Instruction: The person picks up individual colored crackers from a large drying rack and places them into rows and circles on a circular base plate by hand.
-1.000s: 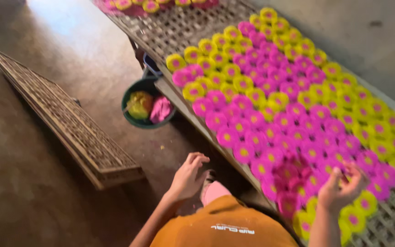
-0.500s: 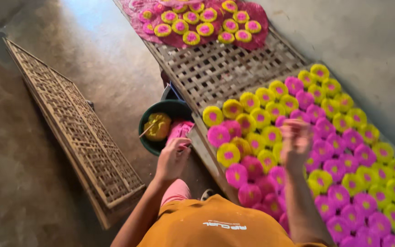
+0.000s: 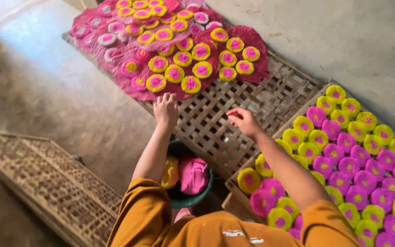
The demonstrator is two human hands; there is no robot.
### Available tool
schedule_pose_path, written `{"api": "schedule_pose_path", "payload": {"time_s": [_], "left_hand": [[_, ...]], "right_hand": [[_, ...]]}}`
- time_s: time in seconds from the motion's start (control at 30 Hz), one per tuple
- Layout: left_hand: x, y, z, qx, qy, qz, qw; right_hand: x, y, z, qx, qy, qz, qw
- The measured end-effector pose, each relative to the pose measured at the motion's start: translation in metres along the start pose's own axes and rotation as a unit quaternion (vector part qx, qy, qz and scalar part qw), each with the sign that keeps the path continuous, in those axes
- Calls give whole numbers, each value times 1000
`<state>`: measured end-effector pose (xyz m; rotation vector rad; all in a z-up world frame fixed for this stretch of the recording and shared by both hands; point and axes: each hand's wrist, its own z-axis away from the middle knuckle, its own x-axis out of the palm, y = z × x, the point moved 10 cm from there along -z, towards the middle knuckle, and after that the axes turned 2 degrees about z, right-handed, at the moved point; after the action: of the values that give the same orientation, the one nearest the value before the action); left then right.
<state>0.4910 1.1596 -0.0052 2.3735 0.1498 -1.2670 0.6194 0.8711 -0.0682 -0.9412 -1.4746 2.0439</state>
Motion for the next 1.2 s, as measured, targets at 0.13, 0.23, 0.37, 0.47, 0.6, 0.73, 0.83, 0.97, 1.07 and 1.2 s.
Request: {"api": "schedule_pose_path", "payload": {"time_s": [0.13,0.23,0.37,0.47,0.6,0.73,0.83,0.97,1.07,1.2], "left_hand": [[36,-34,-15,39,-111,-16,993],[41,-43,-26,73,-84,5,994],[47,-46,-39,137,-70,35,988],[51,-52,-44,126,-62,34,990],[52,-55,-62,83,-91,88,988],[17,-44,-80,23,-130,230,964],[-4,-2,-51,13,-243,377,893],[-19,33,-20,95,-260,330,903],[-1,-21,-27,-33,-141,175,974],[46,-54,-13,-91,-94,113,985]], "right_hand": [[15,53,-125,72,41,-129,988],[24,69,-179,80,112,-184,973],[27,71,-222,131,177,-194,956],[29,77,-235,191,214,-173,942],[26,54,-237,197,226,-67,951],[10,-20,-218,-24,263,23,964],[-27,-33,-163,-104,265,42,958],[-55,47,-91,37,139,-81,986],[-66,94,-71,98,202,55,973],[-57,69,-87,-83,347,34,934]]}}
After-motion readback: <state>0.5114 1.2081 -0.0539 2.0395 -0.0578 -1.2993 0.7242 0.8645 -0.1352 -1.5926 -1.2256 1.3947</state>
